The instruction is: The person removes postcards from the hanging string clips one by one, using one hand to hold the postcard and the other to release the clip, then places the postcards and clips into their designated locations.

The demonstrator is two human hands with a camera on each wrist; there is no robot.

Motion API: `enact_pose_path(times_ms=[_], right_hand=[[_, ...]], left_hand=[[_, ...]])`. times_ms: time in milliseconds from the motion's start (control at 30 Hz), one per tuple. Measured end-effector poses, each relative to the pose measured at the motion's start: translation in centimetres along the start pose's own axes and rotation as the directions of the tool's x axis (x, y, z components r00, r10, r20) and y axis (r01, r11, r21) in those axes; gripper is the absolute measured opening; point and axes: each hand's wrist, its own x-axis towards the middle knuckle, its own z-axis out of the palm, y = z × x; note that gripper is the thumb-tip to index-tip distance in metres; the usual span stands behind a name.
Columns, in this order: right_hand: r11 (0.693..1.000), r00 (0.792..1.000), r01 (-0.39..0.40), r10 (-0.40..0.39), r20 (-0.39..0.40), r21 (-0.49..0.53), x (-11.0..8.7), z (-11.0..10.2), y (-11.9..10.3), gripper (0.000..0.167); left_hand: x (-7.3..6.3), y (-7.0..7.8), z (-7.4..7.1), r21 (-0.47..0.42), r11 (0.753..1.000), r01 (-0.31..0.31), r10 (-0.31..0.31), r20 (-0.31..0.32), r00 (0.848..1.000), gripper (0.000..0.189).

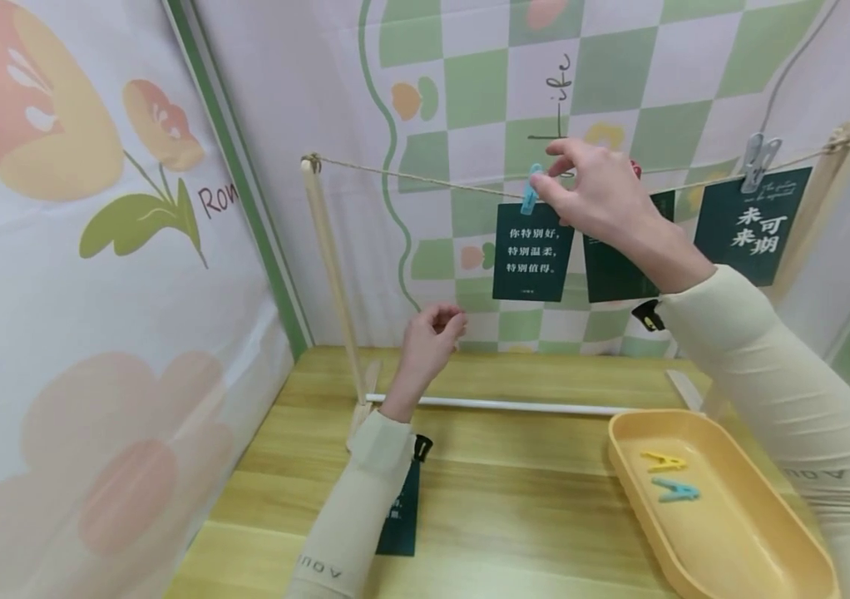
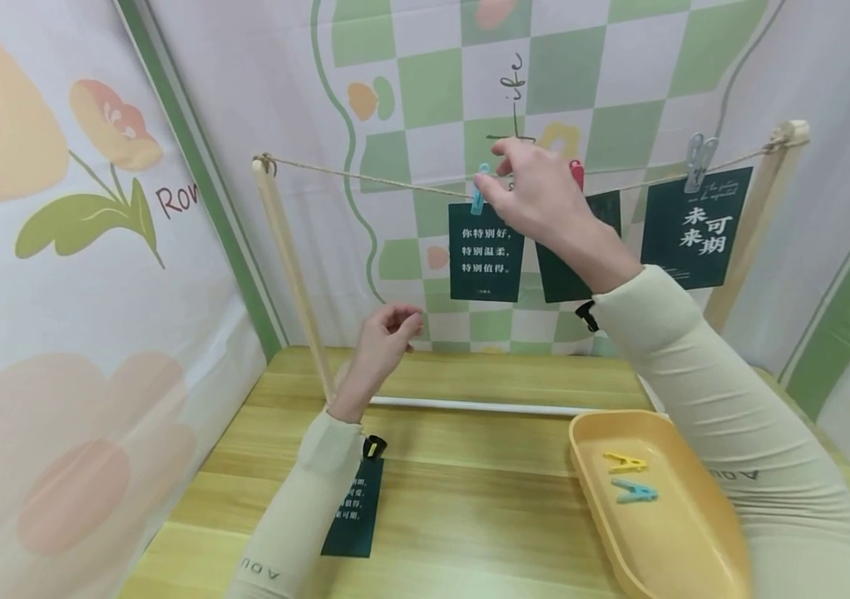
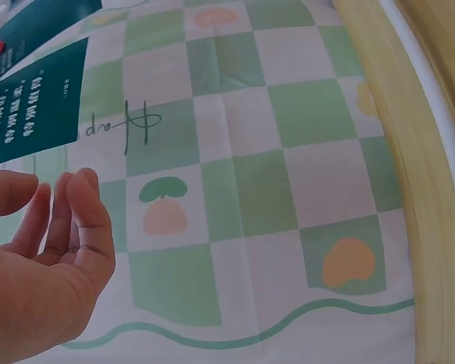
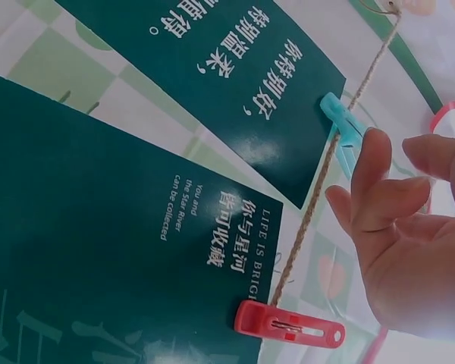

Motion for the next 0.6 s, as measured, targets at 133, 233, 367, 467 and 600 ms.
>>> enact_pose_path(times_ms=[133,233,367,467,600], right_hand=[[1.000,1.000,0.003,-0.003,-0.007,-0.002,0.3,0.3,0.0,0.062],[1.000,1.000,-0.004,0.004,-0.016,0.000,0.4,0.4,0.1,0.061],[1.000,1.000,-0.019,0.019,-0.023,0.012,0.5,0.4,0.3,0.061],[1.000,0.999,-0.022,0.022,-0.027,0.014,0.6,0.4,0.4,0.061],[1.000,1.000,-0.011,0.012,-0.028,0.022,0.7,0.6,0.5,0.060]], left_hand=[[0.4,0.3,0.5,0.001,1.000,-0.010,0.010,-0.012,1.000,0.020],[0.7,0.6,0.9,0.009,1.000,-0.011,0.011,-0.027,1.000,0.018],[1.0,1.3,1.5,0.017,1.000,-0.005,0.006,-0.047,0.999,0.018],[1.3,1.8,1.9,0.029,0.999,-0.032,0.034,-0.061,0.998,0.019],[1.8,2.3,2.4,0.040,0.998,-0.058,0.061,-0.067,0.996,0.023]])
